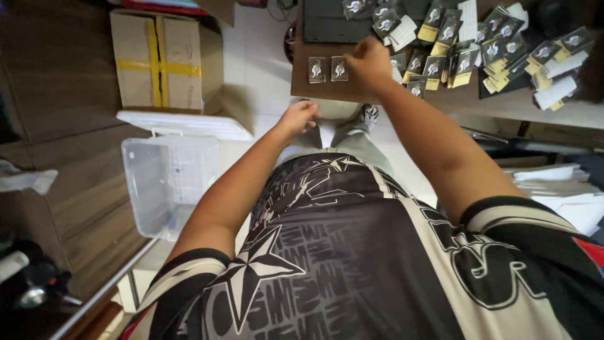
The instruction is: Sorting and inspecting several small enamel pins spread out on a desk workspace.
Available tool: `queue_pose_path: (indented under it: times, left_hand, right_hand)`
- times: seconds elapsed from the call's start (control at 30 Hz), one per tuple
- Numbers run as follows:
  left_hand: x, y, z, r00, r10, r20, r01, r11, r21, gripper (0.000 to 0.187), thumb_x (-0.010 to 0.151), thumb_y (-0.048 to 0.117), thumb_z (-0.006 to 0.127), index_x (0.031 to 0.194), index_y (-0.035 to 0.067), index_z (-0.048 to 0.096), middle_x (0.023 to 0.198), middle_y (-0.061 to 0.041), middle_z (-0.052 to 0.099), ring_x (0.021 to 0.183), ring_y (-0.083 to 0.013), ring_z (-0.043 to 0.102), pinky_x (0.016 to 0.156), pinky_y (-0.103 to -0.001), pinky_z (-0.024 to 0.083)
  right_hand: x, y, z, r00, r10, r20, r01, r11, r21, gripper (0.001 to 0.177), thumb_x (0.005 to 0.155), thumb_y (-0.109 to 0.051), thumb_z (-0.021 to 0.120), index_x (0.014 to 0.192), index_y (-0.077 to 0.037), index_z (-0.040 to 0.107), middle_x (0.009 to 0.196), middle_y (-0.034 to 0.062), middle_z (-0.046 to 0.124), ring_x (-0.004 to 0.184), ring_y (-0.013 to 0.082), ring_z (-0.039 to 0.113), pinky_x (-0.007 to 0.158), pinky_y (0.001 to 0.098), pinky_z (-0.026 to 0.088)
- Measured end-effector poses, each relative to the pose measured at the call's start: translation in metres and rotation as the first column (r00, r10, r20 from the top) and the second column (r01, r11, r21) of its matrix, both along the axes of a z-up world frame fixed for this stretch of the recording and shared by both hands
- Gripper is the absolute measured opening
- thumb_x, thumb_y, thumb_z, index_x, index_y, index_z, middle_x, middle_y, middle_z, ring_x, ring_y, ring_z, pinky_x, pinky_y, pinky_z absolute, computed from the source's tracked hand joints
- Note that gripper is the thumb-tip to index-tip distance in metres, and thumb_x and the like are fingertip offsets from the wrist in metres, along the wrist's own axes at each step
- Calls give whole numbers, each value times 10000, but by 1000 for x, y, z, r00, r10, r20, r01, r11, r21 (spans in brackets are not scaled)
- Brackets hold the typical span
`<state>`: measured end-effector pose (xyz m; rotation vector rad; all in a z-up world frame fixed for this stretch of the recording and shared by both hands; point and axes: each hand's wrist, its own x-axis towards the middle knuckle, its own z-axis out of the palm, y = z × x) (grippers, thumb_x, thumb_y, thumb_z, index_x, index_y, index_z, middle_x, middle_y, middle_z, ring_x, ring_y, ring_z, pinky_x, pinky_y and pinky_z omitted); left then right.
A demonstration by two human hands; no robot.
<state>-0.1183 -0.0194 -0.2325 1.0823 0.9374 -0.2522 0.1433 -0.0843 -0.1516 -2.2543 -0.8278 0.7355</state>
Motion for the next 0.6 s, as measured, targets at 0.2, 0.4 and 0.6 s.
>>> queue_pose_path:
  times: [0.2, 0.4, 0.6]
  left_hand:
    - [33, 0, 78, 998, -57, 40, 55, 998, 42, 423, 1021, 393, 525, 1349, 143, 622, 1149, 6, 704, 862, -98, 625, 660, -247, 474]
    - [63, -18, 65, 995, -49, 88, 48, 999, 11, 397, 1026, 361, 547, 1342, 132, 625, 1136, -19, 710, 866, -113, 633, 690, -266, 498]
    - [81, -41, 59, 994, -61, 94, 60, 998, 17, 382, 1022, 351, 550, 1314, 125, 645, 1130, -10, 711, 852, -116, 610, 695, -277, 485]
  right_hand:
    - [70, -75, -15, 980, 35, 194, -34, 999, -9, 242, 885, -229, 817, 1058, -79, 739, 896, 110, 744, 828, 290, 719, 734, 435, 572]
    - [74, -114, -13, 855, 359, 375, -209, 899, -384, 593, 708, -504, 899, 1093, -85, 734, 1094, 188, 687, 1054, 385, 611, 808, 493, 526]
    - [52, -110, -10, 881, 295, 369, -89, 872, -482, 608, 829, -637, 791, 1139, -117, 730, 1188, 137, 665, 1189, 330, 575, 965, 511, 448]
